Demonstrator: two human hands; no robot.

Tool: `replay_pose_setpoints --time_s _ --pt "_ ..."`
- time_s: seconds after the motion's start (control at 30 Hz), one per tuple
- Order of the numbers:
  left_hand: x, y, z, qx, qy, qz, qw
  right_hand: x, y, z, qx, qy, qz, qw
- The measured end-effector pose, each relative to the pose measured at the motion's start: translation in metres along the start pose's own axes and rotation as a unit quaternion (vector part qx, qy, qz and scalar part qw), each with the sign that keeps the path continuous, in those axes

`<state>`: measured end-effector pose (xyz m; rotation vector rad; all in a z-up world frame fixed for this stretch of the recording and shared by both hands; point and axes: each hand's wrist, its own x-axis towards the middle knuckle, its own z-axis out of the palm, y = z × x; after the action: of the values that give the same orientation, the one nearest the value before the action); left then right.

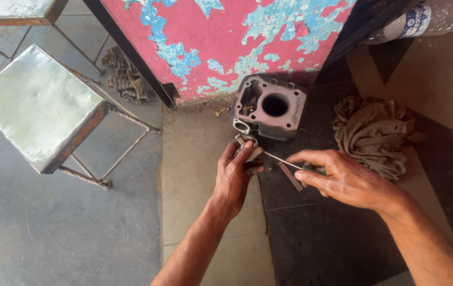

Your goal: The person cleans a motorcycle engine cylinder head and a smaller metallic component by hand using a screwdriver and a brush to remove debris, then applies a liquid and wipes the surfaces with a cloth.

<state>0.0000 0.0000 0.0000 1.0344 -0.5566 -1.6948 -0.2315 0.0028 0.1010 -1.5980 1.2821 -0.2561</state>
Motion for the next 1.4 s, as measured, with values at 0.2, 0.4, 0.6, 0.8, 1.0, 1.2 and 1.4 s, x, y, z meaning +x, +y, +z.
replay_pose_setpoints --time_s 0.2,0.4,0.6,0.8,1.0,1.2,1.4 --pt "-0.01 0.026 0.022 0.218 0.004 0.1 0.971 -0.001 0.002 -0.014 0.044 0.029 0.035 0.998" --pt "-0.017 0.032 0.033 0.307 -0.012 0.149 0.94 0.01 0.02 -0.012 0.139 0.092 -0.003 0.986" --pt "-0.019 0.029 0.036 0.334 -0.017 0.173 0.926 0.026 0.047 -0.001 -0.151 0.089 0.058 0.983" --pt "-0.015 0.025 0.035 0.244 -0.061 0.153 0.956 0.034 0.07 0.008 -0.276 0.071 0.108 0.953" --pt "-0.012 0.034 0.03 0.22 0.04 0.092 0.97 0.04 0.09 0.014 -0.331 0.045 0.147 0.931" --pt "-0.011 0.032 0.023 0.077 0.03 0.016 0.996 0.045 0.1 0.015 -0.306 0.161 0.009 0.938" --pt "-0.003 0.045 0.01 -0.025 0.045 0.019 0.998 0.058 0.094 0.041 -0.297 0.089 0.048 0.95"
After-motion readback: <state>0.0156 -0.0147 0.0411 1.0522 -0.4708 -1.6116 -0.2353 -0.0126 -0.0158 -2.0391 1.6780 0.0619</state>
